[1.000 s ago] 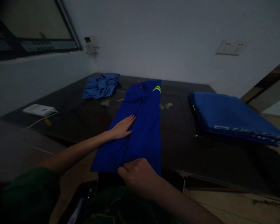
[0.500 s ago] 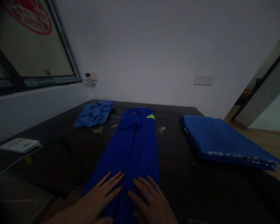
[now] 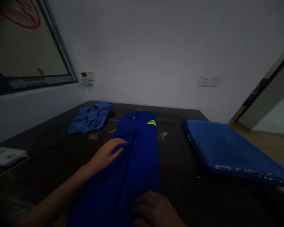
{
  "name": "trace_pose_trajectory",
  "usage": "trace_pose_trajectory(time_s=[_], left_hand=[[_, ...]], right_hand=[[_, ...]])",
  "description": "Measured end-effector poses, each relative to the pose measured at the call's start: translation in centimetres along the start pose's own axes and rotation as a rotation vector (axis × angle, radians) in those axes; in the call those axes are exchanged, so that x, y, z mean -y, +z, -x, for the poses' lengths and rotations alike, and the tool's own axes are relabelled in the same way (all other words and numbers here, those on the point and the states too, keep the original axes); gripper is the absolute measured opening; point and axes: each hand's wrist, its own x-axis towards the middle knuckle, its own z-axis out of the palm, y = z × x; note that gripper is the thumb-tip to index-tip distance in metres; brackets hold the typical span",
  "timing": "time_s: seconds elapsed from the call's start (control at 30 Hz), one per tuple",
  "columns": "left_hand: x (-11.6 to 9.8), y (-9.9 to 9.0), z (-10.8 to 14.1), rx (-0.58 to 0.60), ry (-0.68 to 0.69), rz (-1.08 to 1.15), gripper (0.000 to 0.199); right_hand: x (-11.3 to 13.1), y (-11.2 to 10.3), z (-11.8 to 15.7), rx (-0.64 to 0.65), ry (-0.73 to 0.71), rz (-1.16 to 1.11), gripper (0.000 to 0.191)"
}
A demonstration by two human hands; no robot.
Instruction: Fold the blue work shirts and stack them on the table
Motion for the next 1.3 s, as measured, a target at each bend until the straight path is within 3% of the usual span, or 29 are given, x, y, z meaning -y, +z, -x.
trace_pose_trajectory(time_s=[0.07, 0.13, 0.27, 0.37, 0.47, 0.63, 0.77, 0.9, 1.1, 1.3], left_hand=[[2.8, 1.8, -4.1, -0.053, -0.055, -0.144, 0.041], [5.7, 3.9, -6.6, -0.074, -0.098, -0.256, 0.048], [9.4, 6.7, -8.2, -0.031, -0.083, -0.31, 0.055], [9.9, 7.3, -8.4, 0.015, -0.079, -0.291, 0.055], [9.7, 7.0, -8.6, 0.05, -0.093, -0.261, 0.054], [10.1, 6.2, -8.0, 0.029, -0.07, -0.22, 0.057], [9.8, 6.9, -7.0, 0.079, -0.022, -0.193, 0.05], [8.2, 8.1, -6.8, 0.056, 0.061, -0.114, 0.053], [6.4, 9.1, -6.5, 0.065, 0.11, -0.027, 0.049], [6.2, 9.2, -6.0, -0.006, 0.084, -0.011, 0.042]], right_hand=[[-2.5, -3.7, -3.9, 0.094, 0.116, -0.063, 0.018], [-5.8, -5.4, -8.4, 0.093, 0.14, -0.01, 0.02], [-12.9, -4.1, -16.2, 0.153, 0.136, 0.185, 0.03], [-16.6, -2.4, -19.9, 0.304, 0.102, 0.333, 0.032], [-18.8, -2.4, -21.9, 0.484, 0.058, 0.386, 0.022], [-21.4, -5.1, -23.4, 0.538, 0.004, 0.111, 0.015], [-22.9, -5.2, -23.6, 0.575, 0.065, -0.121, 0.015], [-23.8, -3.4, -23.3, 0.529, 0.117, -0.239, 0.014], [-24.2, -0.3, -22.4, 0.312, 0.199, -0.378, 0.013], [-23.2, 3.7, -20.4, 0.114, 0.22, -0.176, 0.016]])
